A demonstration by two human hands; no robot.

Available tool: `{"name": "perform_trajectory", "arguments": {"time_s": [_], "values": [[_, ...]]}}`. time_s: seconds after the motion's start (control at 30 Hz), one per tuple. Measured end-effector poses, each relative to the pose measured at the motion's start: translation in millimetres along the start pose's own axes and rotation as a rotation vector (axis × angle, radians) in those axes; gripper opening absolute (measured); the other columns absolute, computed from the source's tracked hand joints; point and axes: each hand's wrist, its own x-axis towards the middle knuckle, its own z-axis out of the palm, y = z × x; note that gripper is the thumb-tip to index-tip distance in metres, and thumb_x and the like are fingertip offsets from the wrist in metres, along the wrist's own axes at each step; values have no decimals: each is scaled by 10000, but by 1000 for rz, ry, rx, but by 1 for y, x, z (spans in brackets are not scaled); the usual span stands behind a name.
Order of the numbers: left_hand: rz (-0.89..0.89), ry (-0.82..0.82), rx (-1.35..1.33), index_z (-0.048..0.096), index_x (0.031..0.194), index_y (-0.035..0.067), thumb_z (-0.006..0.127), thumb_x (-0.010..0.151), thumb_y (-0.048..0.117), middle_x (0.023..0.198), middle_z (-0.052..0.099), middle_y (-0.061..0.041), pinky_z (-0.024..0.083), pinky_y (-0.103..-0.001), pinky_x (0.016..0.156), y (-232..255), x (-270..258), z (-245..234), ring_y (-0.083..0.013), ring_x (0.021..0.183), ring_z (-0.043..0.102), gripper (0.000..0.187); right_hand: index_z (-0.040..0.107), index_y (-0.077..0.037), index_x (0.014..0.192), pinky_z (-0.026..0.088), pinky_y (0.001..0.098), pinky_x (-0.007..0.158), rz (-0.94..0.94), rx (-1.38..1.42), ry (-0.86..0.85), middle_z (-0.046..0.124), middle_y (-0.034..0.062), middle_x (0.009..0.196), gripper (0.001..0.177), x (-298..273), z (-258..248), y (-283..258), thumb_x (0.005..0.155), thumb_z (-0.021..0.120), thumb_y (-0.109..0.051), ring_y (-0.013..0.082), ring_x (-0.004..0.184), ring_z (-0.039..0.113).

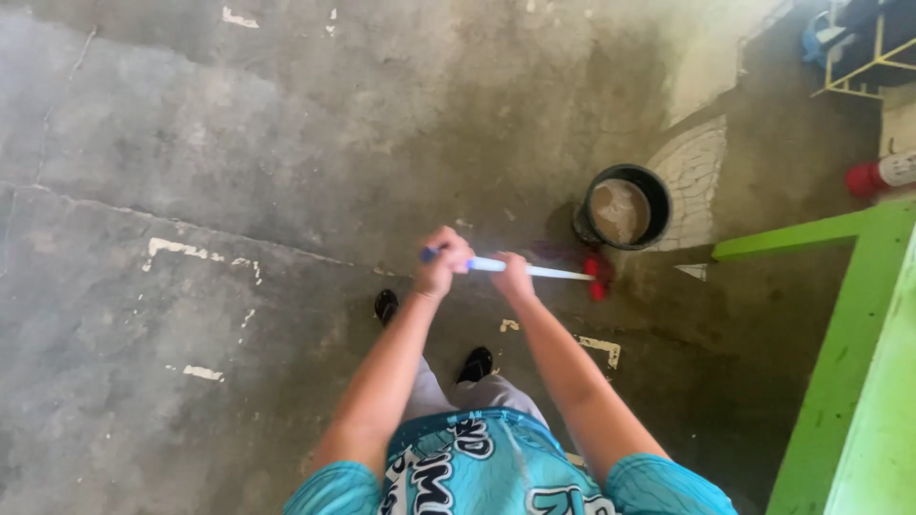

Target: Mopping a concrete floor with a mop and bucket.

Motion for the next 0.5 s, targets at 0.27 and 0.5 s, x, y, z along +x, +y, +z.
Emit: {"name": "perform_trajectory", "arguments": {"time_s": [0.27,0.5], "values": [[26,-18,0,544,744,54,571,876,6,697,577,-60,432,-277,582,15,10,-57,-123,611,523,143,816,-144,900,531,481,879,-82,-45,11,743,147,894,203,25,41,-26,740,716,-69,387,944,670],[261,95,122,514,763,35,535,845,-2,645,521,-72,461,-369,633,226,36,-195,-136,562,455,93,764,-131,924,552,504,869,-195,126,-177,716,170,958,186,92,200,-262,795,667,-39,406,1008,670]]}}
